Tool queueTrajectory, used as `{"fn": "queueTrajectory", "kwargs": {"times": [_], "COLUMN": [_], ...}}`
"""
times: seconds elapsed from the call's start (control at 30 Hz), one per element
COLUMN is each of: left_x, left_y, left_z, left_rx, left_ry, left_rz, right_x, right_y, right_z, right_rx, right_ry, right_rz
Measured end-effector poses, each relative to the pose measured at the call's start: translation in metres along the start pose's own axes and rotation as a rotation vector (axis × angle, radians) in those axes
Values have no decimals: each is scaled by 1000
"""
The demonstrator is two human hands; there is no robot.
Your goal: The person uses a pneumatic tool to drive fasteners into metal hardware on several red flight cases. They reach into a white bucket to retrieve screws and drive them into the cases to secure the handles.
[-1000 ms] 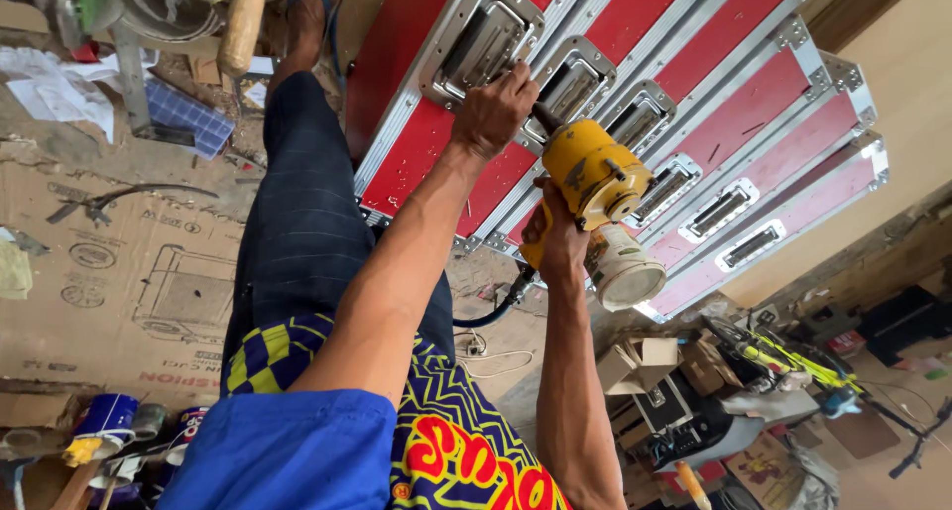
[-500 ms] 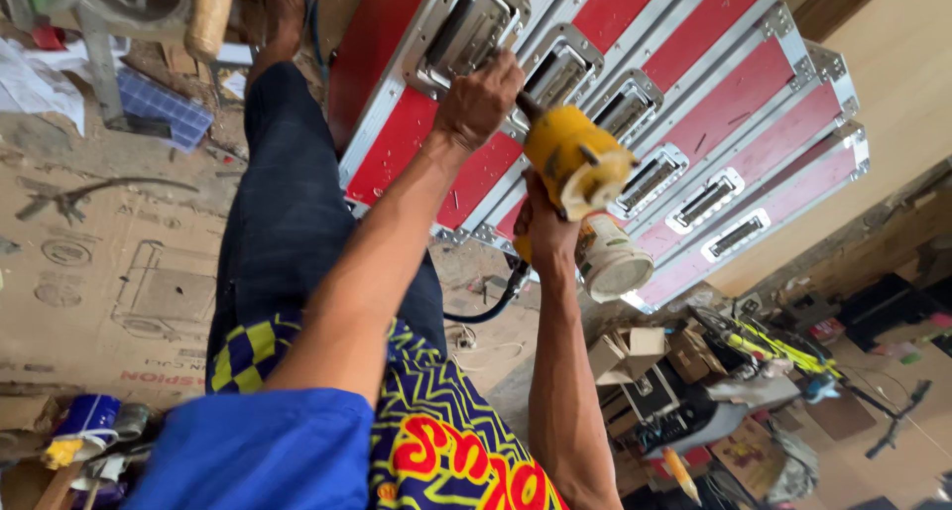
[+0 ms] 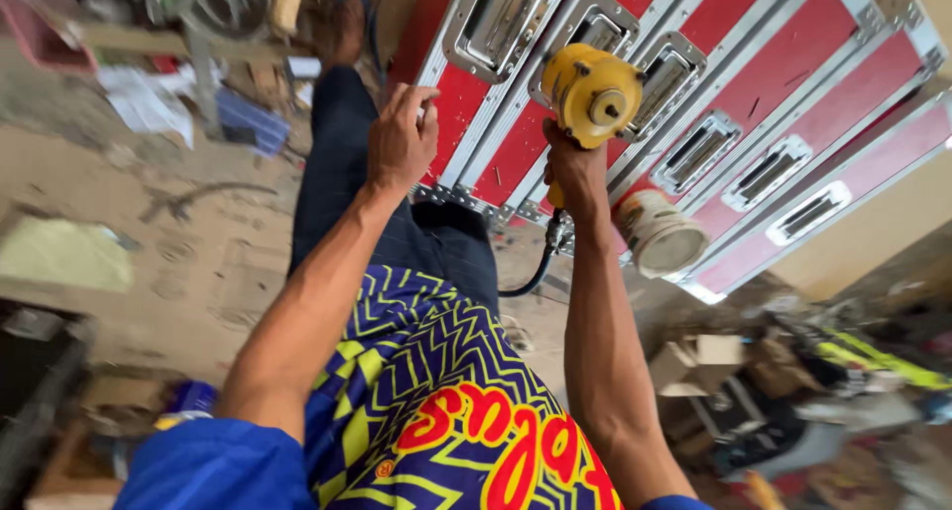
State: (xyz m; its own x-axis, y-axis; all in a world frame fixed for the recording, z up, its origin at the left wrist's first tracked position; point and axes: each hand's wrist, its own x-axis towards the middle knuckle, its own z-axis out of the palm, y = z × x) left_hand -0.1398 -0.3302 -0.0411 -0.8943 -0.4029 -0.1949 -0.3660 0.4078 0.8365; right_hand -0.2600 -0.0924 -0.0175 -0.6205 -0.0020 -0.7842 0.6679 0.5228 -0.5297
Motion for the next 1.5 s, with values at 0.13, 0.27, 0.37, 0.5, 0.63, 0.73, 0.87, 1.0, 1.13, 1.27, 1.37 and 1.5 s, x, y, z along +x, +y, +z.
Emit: {"fn": "queueTrajectory", "kwargs": {"times": [0.13, 0.27, 0.37, 0.5, 0.63, 0.73, 0.87, 1.0, 1.13, 1.27, 1.37, 1.5], "left_x": [3, 7, 11, -12, -79, -117, -134, -134, -128, -122, -121, -119], "left_y": [15, 40, 70, 127, 190, 218, 230, 217, 204, 212, 223, 227], "left_z": [-7, -20, -19, 65, 217, 316, 405, 440, 441, 428, 414, 401], "left_rx": [-23, 38, 103, 14, -221, 310, 882, 1096, 1023, 875, 756, 561], "left_ry": [30, 26, 19, -174, -592, -920, -999, -961, -991, -1015, -1029, -1047], "left_rz": [36, 85, 137, 269, 709, 911, 761, 746, 808, 837, 798, 699], "right_x": [-3, -26, -62, -131, -197, -245, -302, -300, -290, -300, -301, -276], "right_y": [-5, -3, 23, 119, 243, 315, 355, 356, 350, 344, 346, 338], "right_z": [4, -5, -13, -20, 5, 16, 37, 24, 12, 23, 29, 25], "right_rx": [176, 275, 167, 200, 516, 361, 438, 627, 734, 792, 817, 858], "right_ry": [98, 115, 231, 264, 349, 420, 364, 296, 264, 249, 243, 247], "right_rz": [-49, -98, -528, -387, 269, 446, 720, 778, 771, 729, 695, 628]}}
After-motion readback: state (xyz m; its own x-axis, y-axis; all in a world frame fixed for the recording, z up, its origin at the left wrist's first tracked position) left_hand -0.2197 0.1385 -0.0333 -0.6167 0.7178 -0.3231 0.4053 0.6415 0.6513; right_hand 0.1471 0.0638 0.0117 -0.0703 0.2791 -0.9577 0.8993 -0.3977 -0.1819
